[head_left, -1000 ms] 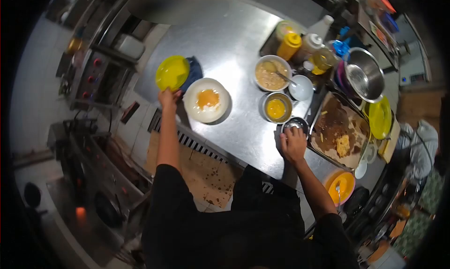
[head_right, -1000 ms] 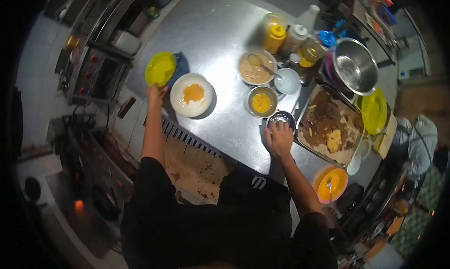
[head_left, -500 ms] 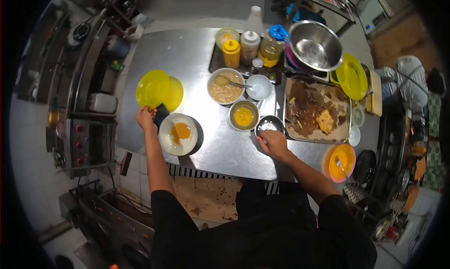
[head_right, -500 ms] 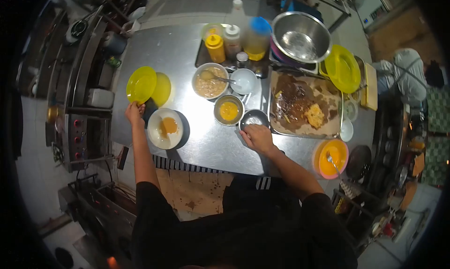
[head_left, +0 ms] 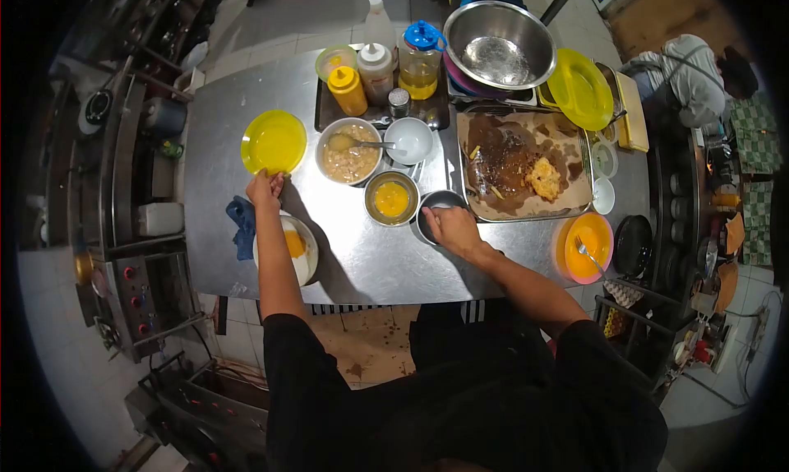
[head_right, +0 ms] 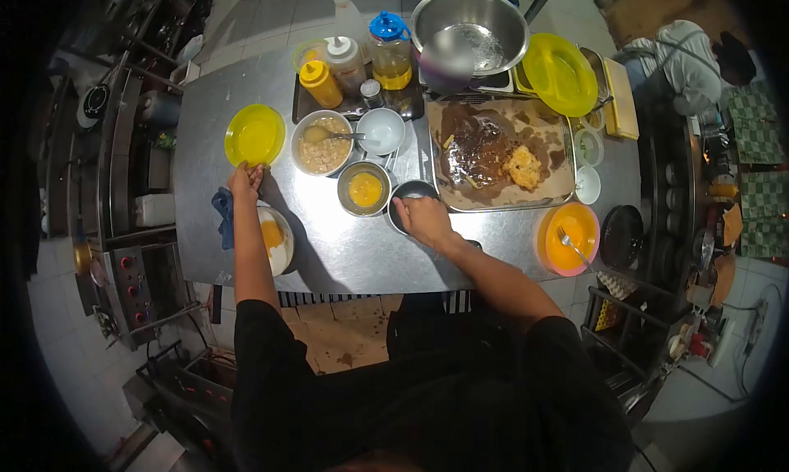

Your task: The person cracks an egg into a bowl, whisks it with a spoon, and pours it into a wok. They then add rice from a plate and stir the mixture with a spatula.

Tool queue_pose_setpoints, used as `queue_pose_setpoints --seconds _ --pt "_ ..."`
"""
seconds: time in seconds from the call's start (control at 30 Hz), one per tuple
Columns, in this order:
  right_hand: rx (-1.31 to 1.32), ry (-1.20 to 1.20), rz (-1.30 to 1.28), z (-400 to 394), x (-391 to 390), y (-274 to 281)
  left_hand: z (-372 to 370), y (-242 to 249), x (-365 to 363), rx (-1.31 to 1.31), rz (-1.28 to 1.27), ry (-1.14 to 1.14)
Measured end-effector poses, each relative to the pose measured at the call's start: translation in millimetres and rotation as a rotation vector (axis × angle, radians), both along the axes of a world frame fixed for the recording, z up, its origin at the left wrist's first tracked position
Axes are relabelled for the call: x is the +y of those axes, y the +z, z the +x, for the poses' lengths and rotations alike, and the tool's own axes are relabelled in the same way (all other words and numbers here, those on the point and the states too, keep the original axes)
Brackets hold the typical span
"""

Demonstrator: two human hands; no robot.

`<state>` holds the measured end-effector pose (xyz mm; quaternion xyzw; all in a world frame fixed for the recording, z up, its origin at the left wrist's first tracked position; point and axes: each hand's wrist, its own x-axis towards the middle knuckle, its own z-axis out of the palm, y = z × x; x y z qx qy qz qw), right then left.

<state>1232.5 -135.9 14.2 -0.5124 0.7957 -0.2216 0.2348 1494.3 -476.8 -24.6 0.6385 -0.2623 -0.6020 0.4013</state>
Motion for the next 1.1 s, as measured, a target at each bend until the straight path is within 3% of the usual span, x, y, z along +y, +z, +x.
queue_pose_setpoints --seconds 0.2,0.27,0.43,0.5,0.57,0.63,0.67,0.77,1.0,1.1 --pt "-0.07 -0.209 0.107 4 -7 2 10 3 3 0.026 0.037 -0.053" --pt "-0.357 -0.261 0.097 -2 -6 -2 13 1 6 0.046 0.045 -0.074" --pt "-0.572 -0.379 0.074 -5 -6 -29 20 -18 -2 0.11 0.036 -0.145" --pt "-0.669 -0.462 0.267 -8 -9 -23 21 -33 -9 0.117 -0.016 -0.137" --pt "-0.605 -0.489 0.302 -7 -12 -12 12 -9 1 0.096 -0.05 -0.058" --pt "-0.48 -0.474 0.392 -7 -17 8 26 -18 -8 0.049 -0.098 0.005" --pt "-0.387 -0.47 0.376 -5 -20 3 44 -36 -18 0.161 -0.163 -0.007" --pt "-0.363 -0.509 0.345 -3 -19 15 21 53 28 -0.045 -0.248 -0.019" --pt "-0.387 -0.608 0.241 0 -17 18 -2 177 96 -0.085 -0.466 -0.208" --pt "-0.411 -0.614 0.226 2 -15 21 -49 222 133 0.014 -0.472 -0.424"
